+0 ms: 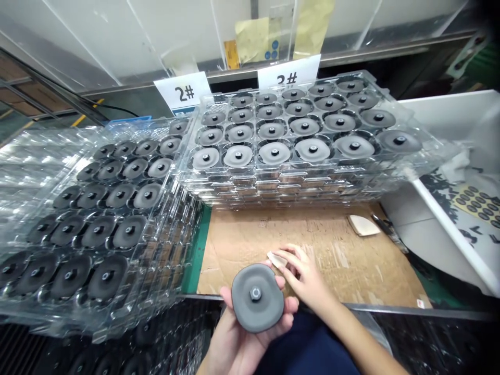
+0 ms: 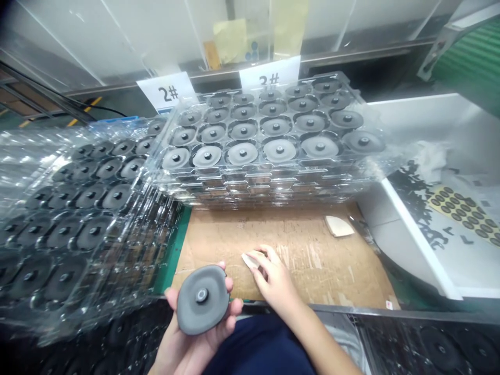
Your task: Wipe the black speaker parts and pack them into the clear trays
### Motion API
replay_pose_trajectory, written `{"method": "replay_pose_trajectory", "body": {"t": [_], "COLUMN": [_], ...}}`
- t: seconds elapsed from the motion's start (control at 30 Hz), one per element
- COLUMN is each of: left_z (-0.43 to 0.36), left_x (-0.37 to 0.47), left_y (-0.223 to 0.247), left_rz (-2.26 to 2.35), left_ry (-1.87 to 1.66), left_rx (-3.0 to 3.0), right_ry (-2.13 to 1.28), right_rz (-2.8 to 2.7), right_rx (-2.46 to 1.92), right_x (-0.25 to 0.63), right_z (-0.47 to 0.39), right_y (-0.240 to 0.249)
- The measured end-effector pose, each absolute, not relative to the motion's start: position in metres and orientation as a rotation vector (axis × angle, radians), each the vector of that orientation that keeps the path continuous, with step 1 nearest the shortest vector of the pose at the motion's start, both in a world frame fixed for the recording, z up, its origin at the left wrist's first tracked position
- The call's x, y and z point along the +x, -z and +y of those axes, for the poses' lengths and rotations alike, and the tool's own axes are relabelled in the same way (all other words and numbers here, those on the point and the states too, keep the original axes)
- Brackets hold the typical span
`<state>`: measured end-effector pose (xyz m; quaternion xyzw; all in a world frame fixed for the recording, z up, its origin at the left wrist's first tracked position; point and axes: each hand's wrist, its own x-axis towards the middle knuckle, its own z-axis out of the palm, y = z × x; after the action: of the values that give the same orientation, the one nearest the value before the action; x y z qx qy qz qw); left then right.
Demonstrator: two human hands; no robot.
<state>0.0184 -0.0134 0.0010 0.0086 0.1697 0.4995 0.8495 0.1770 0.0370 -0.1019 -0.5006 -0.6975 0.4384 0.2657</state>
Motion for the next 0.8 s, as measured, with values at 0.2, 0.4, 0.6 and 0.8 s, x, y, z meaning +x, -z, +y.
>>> {"method": "replay_pose_trajectory", "body": {"t": [0.2, 0.4, 0.6, 0.8], "left_z": [-0.027, -0.048, -0.074, -0.112], "left_x": [0.025, 0.028, 0.029, 0.039], "left_y": [-0.007, 0.003, 0.003, -0.016], "left_rz": [0.537, 1.0, 1.19, 1.114], "left_ry": [-1.121, -1.317, -1.314, -1.441], "left_rx": [0.062, 1.011, 1.819, 1.748], "right_ry": [-1.191, -1.217, -1.134, -1.285], "right_rz": [-1.782, -1.727, -1.601, -1.562], "right_rx": [-1.316, -1.221, -1.173, -1.016], "right_x": [0.182, 0.186, 0.2, 0.221], "right_z": [0.028, 0.015, -0.018, -0.072], "right_y": [0.088, 0.064, 0.03, -0.018]}}
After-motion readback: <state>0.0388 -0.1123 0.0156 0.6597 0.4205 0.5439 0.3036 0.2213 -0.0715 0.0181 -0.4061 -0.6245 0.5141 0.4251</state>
